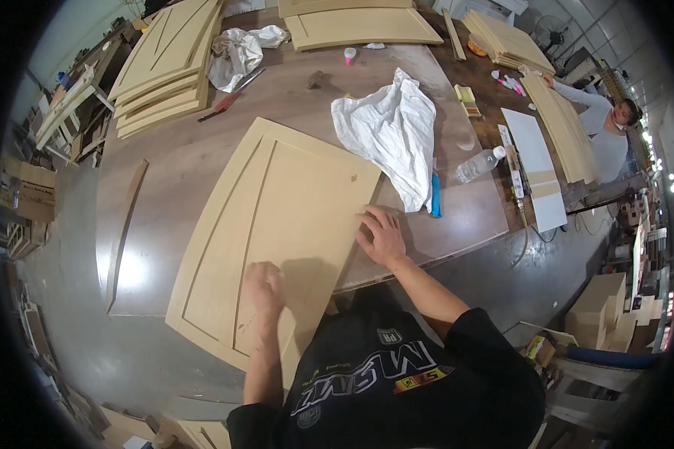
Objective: The person aligns a wooden strip onto a cabinet door panel, uses a handheld applicator tool to press it down, and trims the excess material with a utility knife. They also apply liquid from a plastic bottle to the panel and wipe the surface with a white cloth.
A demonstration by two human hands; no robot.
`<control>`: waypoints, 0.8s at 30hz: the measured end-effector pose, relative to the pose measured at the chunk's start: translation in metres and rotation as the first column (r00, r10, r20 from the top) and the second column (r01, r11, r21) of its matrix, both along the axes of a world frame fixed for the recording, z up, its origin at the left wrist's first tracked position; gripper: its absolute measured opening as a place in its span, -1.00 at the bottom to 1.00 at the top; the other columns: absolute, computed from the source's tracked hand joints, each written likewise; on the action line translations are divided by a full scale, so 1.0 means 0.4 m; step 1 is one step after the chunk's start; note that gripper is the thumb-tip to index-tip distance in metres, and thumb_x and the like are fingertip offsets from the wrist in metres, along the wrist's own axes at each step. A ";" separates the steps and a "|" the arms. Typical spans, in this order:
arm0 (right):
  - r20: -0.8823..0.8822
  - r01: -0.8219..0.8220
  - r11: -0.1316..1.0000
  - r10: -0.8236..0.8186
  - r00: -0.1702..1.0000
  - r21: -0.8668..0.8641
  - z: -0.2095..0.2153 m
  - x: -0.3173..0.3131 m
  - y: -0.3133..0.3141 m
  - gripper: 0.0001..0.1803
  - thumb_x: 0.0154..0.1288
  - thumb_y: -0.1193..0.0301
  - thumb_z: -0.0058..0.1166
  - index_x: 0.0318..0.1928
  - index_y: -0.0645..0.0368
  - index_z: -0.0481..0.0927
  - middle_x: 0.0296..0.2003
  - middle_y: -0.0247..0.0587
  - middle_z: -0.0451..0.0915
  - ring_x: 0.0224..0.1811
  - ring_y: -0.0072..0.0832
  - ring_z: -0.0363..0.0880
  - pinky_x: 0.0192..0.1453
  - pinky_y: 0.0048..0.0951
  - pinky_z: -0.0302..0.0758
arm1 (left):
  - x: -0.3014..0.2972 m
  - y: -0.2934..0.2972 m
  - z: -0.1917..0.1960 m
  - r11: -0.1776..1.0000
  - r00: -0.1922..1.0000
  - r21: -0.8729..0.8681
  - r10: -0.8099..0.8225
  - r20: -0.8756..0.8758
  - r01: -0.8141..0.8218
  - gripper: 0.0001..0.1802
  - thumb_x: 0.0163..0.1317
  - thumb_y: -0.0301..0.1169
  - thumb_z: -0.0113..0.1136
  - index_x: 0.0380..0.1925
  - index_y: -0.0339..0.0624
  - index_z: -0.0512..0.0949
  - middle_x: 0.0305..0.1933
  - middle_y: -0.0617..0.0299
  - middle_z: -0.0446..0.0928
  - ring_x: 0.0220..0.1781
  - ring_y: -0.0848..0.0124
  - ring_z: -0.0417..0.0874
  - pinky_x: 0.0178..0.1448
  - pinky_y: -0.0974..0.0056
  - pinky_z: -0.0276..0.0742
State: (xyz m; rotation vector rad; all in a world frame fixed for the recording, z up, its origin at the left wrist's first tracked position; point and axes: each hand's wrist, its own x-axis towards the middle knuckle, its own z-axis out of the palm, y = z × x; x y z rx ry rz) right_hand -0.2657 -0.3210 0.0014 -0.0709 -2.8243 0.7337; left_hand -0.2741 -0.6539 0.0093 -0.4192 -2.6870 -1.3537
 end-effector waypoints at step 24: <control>-0.149 -0.004 0.981 -0.026 0.988 -0.192 -0.050 -0.293 0.286 -0.56 0.38 0.31 0.30 0.19 0.24 0.62 0.13 0.07 0.65 0.23 0.06 0.56 0.35 -0.04 0.44 | 0.287 0.293 0.023 0.812 0.850 -0.265 0.524 -0.059 -0.520 -0.64 0.14 -0.53 0.37 -0.01 -0.13 0.69 0.01 0.10 0.70 0.08 0.00 0.63 0.22 0.01 0.52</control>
